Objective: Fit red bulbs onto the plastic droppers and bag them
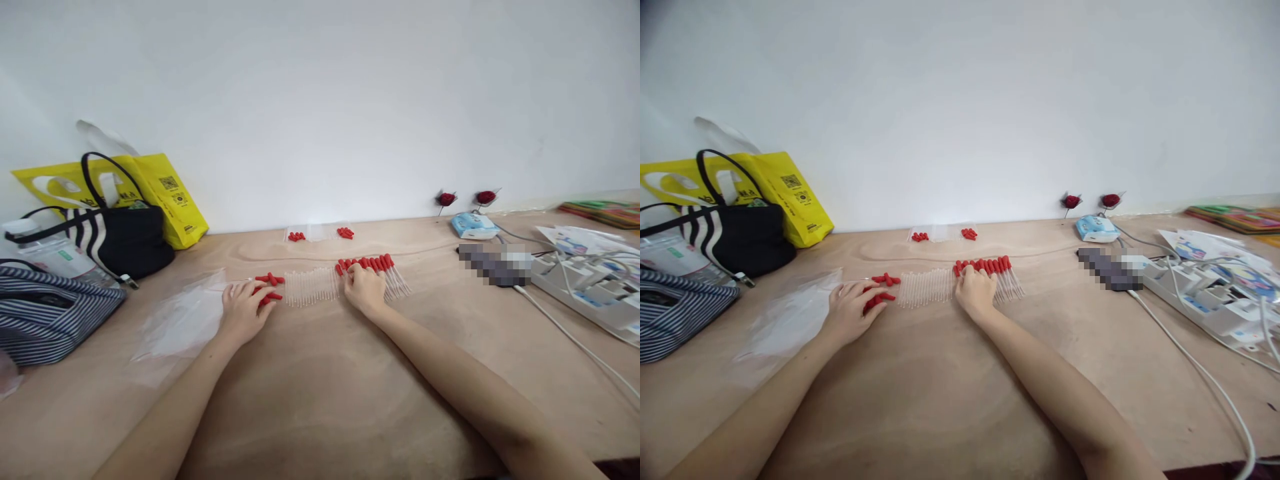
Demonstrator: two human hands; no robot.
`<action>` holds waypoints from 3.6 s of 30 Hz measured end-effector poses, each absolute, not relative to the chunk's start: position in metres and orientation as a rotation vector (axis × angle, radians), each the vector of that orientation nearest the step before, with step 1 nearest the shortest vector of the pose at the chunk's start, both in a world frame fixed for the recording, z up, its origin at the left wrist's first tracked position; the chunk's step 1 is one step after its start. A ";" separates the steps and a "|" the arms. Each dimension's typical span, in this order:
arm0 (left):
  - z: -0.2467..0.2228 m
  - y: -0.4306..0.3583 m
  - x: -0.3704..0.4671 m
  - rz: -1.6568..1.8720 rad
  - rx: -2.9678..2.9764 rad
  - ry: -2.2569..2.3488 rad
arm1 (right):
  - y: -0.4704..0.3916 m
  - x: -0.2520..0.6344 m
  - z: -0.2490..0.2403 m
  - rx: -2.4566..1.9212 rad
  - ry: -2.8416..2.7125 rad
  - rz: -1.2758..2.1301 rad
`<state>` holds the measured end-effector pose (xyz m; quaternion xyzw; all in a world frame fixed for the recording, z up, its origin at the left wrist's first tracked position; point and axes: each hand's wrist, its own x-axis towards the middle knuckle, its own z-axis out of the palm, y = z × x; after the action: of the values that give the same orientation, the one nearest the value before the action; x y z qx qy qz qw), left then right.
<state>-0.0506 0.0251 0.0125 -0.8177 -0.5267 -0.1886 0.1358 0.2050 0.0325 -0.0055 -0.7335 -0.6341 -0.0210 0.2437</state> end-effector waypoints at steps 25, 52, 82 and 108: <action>-0.003 0.039 -0.049 -0.474 -2.380 -1.325 | 0.050 0.184 0.005 -2.146 -1.934 -0.030; 0.003 0.025 -0.027 -0.920 -2.432 -1.351 | -0.038 0.261 -0.012 -1.361 -2.445 -0.241; -0.011 -0.019 0.033 -0.903 -2.867 -1.351 | -0.046 0.246 -0.017 -1.312 -2.088 0.140; -0.009 -0.023 0.033 -0.949 -2.978 -1.172 | -0.046 0.240 -0.017 -0.967 -2.278 -0.004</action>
<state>0.0326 -0.0231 -0.0089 -0.8878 -0.3495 -0.2830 -0.0980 0.2401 -0.0459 -0.0167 -0.3694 -0.8697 -0.0016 0.3273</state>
